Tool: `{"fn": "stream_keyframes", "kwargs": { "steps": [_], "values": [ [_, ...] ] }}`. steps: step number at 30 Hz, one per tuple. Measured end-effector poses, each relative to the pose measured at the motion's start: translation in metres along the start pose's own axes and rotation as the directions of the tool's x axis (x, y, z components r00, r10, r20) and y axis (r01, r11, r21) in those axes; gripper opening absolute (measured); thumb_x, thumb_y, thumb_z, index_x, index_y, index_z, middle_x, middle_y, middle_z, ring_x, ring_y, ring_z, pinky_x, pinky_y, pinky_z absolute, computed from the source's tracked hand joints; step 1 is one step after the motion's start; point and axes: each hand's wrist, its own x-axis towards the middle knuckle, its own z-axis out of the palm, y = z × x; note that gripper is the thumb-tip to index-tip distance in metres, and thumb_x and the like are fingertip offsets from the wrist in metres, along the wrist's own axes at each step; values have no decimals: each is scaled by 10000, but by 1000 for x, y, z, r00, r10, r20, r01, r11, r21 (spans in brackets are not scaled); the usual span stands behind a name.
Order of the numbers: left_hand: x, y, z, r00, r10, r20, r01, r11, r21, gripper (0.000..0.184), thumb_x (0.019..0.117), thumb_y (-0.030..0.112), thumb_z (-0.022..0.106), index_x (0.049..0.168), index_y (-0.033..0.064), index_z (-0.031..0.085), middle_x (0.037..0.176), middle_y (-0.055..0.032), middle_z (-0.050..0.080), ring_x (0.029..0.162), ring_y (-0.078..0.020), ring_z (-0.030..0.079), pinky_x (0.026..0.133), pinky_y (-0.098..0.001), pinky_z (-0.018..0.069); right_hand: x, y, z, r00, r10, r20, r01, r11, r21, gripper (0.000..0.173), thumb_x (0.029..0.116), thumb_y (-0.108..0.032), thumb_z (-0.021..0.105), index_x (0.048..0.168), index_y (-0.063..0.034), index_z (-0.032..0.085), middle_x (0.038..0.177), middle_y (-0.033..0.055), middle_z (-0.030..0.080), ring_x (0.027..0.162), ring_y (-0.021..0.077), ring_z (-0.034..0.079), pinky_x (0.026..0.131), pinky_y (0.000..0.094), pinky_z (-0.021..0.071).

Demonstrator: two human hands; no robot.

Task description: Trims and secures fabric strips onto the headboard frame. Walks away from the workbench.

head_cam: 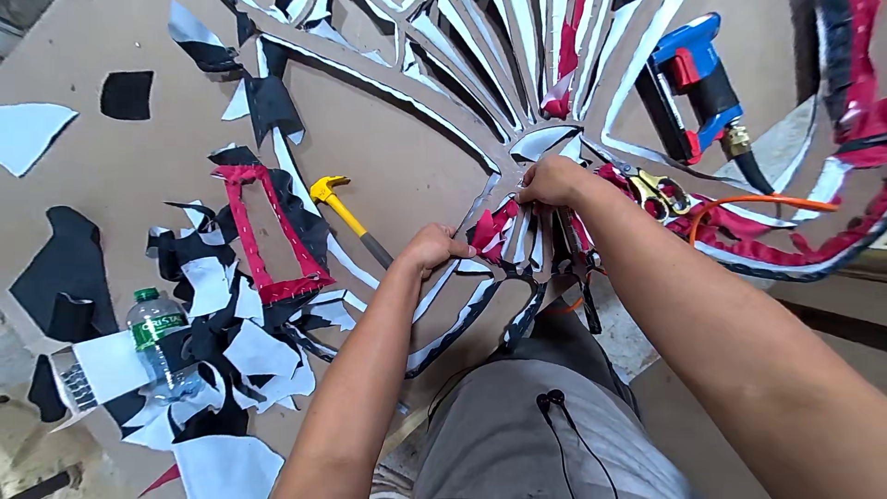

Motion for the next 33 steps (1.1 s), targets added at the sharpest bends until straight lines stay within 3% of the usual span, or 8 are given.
{"fn": "stream_keyframes", "kwargs": {
  "steps": [3, 6, 10, 13, 18, 23, 29, 33],
  "values": [
    [1, -1, -2, 999, -3, 52, 5, 999, -40, 322, 859, 95, 810, 1125, -25, 676, 935, -153, 732, 817, -218, 714, 773, -413, 605, 5, 3, -5, 995, 21, 100, -32, 993, 110, 260, 963, -295, 720, 1055, -52, 702, 801, 78, 722, 649, 179, 684, 675, 390, 604],
    [1, 4, -3, 999, -1, 52, 3, 999, -35, 294, 863, 90, 800, 1105, -24, 680, 921, -154, 734, 808, -221, 715, 756, -407, 603, 9, 7, -10, 986, -7, 168, -18, 989, 147, 269, 981, -301, 696, 1050, -41, 684, 782, 77, 714, 594, 152, 637, 601, 333, 556],
    [13, 30, 5, 978, 144, -153, -131, 987, 90, 309, 909, 284, 785, 1119, 62, 742, 1013, -125, 742, 955, -252, 706, 893, -520, 567, 14, 12, -15, 971, -51, 234, 15, 988, 156, 274, 1004, -314, 664, 1048, -44, 676, 828, 72, 736, 582, 121, 618, 571, 298, 515],
    [35, 71, 19, 961, 214, -175, -194, 973, 124, 360, 956, 355, 722, 1194, 84, 727, 1083, -115, 737, 1019, -245, 705, 937, -519, 561, 15, 13, -14, 966, -66, 250, 24, 985, 169, 259, 1000, -300, 669, 1017, -41, 670, 816, 76, 735, 571, 123, 616, 558, 295, 509],
    [58, 103, 21, 993, 119, -22, -115, 985, 129, 385, 937, 246, 745, 1212, -12, 670, 1066, -152, 734, 986, -239, 707, 910, -466, 566, 10, 14, -18, 965, -90, 247, 54, 987, 151, 236, 1000, -280, 670, 983, -44, 668, 797, 70, 740, 550, 117, 604, 542, 286, 482],
    [62, 103, 21, 992, 124, -3, -123, 986, 113, 353, 918, 149, 759, 1224, 1, 663, 1069, -154, 729, 978, -239, 708, 897, -454, 575, 11, 14, -18, 962, -113, 250, 68, 981, 182, 232, 1013, -260, 649, 975, -31, 662, 835, 85, 757, 584, 128, 643, 562, 295, 504],
    [62, 93, 27, 986, 146, -76, -139, 986, 96, 359, 912, 158, 768, 1230, 23, 669, 1068, -168, 728, 964, -267, 717, 883, -493, 586, 11, 2, -29, 935, -50, 351, 69, 997, -43, 332, 979, -324, 704, 1093, -15, 664, 797, 118, 731, 622, 199, 676, 628, 379, 573],
    [57, 100, 25, 990, 141, -33, -127, 956, 262, 393, 872, 198, 808, 1209, 41, 679, 1056, -163, 728, 977, -281, 711, 890, -525, 573, 19, 10, -30, 917, -78, 391, 92, 996, -16, 296, 984, -321, 694, 989, -28, 658, 715, 96, 693, 502, 130, 557, 503, 293, 461]
  ]
}}
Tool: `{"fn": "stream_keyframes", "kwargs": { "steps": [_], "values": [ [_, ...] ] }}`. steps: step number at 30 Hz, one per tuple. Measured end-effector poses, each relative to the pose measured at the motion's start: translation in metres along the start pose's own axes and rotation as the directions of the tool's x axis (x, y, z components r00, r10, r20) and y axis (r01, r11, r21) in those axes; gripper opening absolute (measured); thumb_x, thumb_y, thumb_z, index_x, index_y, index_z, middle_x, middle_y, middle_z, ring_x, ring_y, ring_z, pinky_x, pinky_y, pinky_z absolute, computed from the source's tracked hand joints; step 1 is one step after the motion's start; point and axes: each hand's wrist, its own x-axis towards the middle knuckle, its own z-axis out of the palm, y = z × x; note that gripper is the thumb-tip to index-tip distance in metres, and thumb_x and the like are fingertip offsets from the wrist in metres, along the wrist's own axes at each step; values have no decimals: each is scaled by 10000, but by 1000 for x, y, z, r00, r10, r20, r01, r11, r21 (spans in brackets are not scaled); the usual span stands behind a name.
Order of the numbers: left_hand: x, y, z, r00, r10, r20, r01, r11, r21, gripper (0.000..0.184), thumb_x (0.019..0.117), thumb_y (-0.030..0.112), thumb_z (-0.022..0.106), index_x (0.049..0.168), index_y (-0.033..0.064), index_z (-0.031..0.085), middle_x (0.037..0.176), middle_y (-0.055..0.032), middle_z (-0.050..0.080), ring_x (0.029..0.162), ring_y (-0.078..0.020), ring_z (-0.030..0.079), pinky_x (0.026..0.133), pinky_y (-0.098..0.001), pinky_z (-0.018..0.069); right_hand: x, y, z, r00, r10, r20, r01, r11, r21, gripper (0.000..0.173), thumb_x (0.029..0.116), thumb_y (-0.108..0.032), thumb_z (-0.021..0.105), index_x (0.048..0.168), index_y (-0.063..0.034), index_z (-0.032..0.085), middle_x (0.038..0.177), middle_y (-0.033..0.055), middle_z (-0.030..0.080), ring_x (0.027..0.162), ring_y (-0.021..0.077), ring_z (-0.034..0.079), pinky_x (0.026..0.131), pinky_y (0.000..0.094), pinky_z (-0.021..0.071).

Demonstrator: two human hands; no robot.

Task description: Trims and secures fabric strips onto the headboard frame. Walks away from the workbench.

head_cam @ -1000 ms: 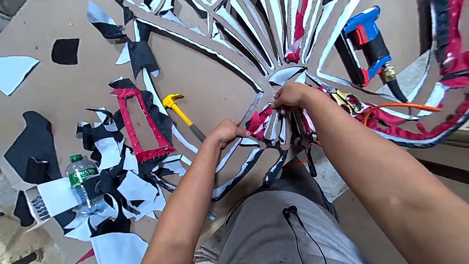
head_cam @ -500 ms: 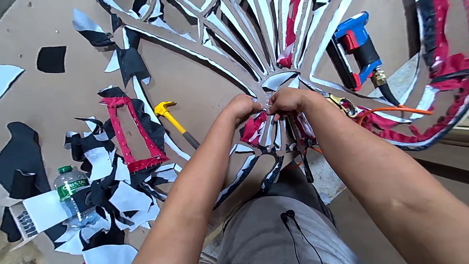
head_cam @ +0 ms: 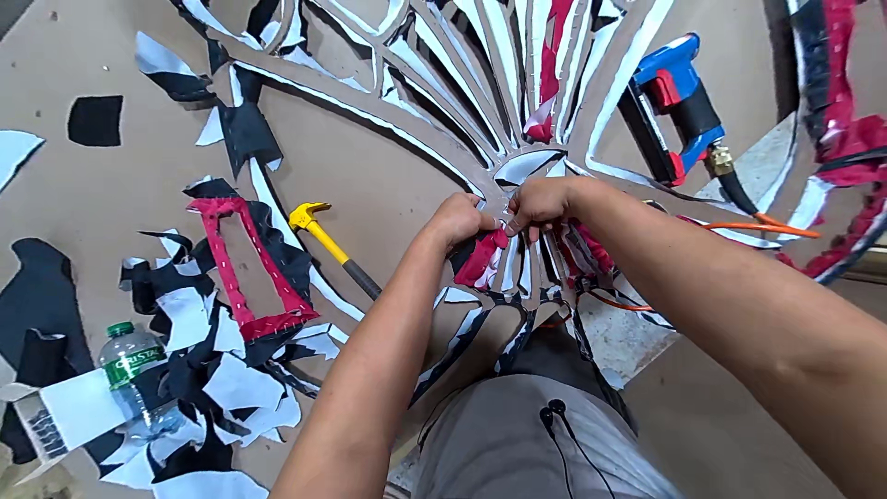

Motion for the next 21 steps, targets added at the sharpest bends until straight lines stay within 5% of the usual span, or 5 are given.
{"fn": "stream_keyframes", "kwargs": {
  "steps": [5, 10, 21],
  "values": [
    [3, 3, 0, 1000, -18, 24, 14, 990, 144, 484, 799, 175, 853, 1226, 41, 669, 1058, -173, 719, 972, -303, 704, 871, -551, 568, 1, 7, 2, 999, -32, 23, 30, 995, 91, 276, 998, -300, 677, 929, -35, 643, 670, 82, 671, 472, 114, 538, 473, 265, 435],
    [3, -3, 11, 998, 4, -67, -1, 999, 46, 452, 782, 79, 795, 1214, 47, 663, 1042, -175, 719, 946, -310, 712, 829, -561, 582, -3, -2, 4, 1000, 6, 5, -6, 998, 66, 291, 1007, -306, 666, 1025, -16, 647, 780, 114, 728, 559, 163, 637, 543, 309, 517],
    [-27, 13, 26, 978, -44, -202, 118, 921, 371, 559, 891, 284, 770, 1384, 81, 604, 1167, -205, 701, 1116, -381, 674, 943, -619, 535, -1, 3, 18, 1000, -18, -19, 21, 983, 182, 221, 1009, -242, 659, 972, -26, 627, 725, 85, 702, 479, 104, 549, 476, 247, 428]
  ]
}}
